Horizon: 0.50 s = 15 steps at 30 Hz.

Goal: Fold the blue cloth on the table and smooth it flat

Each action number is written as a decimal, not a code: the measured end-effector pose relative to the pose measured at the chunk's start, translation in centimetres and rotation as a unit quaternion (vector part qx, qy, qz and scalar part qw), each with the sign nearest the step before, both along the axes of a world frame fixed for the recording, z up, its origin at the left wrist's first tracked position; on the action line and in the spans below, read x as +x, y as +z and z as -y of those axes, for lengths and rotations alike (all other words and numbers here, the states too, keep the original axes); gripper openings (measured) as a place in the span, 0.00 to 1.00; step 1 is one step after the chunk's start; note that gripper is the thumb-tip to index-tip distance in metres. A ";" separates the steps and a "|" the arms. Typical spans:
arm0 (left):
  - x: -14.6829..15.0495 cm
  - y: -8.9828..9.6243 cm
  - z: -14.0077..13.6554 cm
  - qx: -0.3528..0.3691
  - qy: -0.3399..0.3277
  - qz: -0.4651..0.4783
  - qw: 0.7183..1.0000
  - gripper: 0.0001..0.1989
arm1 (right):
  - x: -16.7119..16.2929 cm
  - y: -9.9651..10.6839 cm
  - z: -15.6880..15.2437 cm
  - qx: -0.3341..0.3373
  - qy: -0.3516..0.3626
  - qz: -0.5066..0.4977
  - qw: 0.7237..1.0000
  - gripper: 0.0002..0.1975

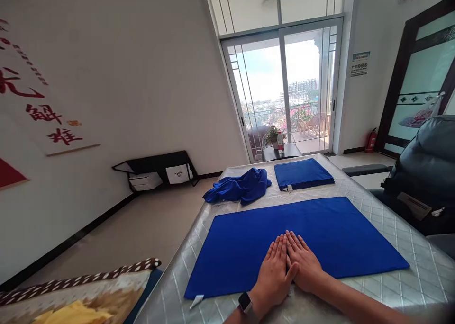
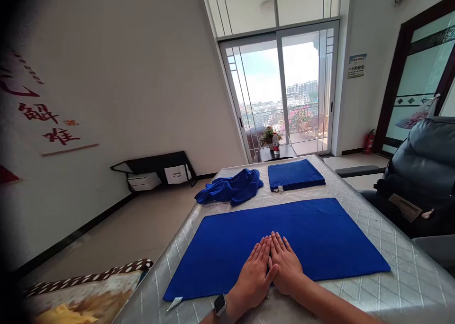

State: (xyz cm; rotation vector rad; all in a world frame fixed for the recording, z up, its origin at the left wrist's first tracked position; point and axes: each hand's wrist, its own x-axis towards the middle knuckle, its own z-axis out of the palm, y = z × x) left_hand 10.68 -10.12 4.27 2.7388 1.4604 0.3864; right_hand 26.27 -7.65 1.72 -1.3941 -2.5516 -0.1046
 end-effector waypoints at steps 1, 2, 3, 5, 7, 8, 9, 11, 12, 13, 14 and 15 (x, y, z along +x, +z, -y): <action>0.2 -0.3 0.0 -0.007 -0.001 0.002 1.000 0.36 | -0.1 -0.4 0.1 0.009 0.008 0.006 1.000 0.31; 0.2 -0.5 0.1 -0.014 0.000 0.003 1.000 0.36 | -0.1 -0.6 0.1 0.017 0.013 0.008 1.000 0.31; 0.1 -0.6 0.1 -0.020 0.000 0.003 1.000 0.37 | 0.0 -0.8 0.1 0.022 0.017 0.007 1.000 0.31; -0.4 -0.8 0.1 -0.030 0.000 -0.002 1.000 0.36 | 0.2 -0.9 0.0 0.012 0.011 0.000 1.000 0.30; -1.3 -1.1 0.1 -0.035 0.010 -0.014 0.999 0.36 | 0.8 -0.8 -0.3 -0.014 -0.015 -0.014 1.000 0.29; -2.1 -1.4 0.1 -0.036 0.023 -0.021 0.999 0.35 | 1.4 -0.9 -0.4 -0.026 -0.032 -0.024 0.999 0.30; -3.2 -1.7 0.1 -0.036 0.042 -0.028 0.998 0.35 | 2.4 -1.0 -0.5 -0.033 -0.050 -0.033 0.998 0.32; -6.5 -2.8 0.3 -0.035 0.094 -0.040 0.994 0.35 | 5.7 -1.6 -0.7 -0.030 -0.081 -0.047 0.995 0.34; -8.7 -3.4 0.5 -0.035 0.123 -0.045 0.991 0.35 | 8.1 -2.2 -0.7 -0.023 -0.096 -0.051 0.994 0.34; -11.2 -4.1 0.8 -0.032 0.153 -0.050 0.986 0.35 | 10.8 -2.9 -0.6 -0.013 -0.116 -0.053 0.992 0.34; -14.0 -4.9 1.1 -0.027 0.182 -0.054 0.981 0.35 | 13.8 -3.7 -0.5 -0.003 -0.132 -0.050 0.990 0.34; -16.8 -5.6 1.5 -0.017 0.206 -0.059 0.977 0.35 | 17.0 -4.6 -0.3 0.006 -0.151 -0.046 0.987 0.35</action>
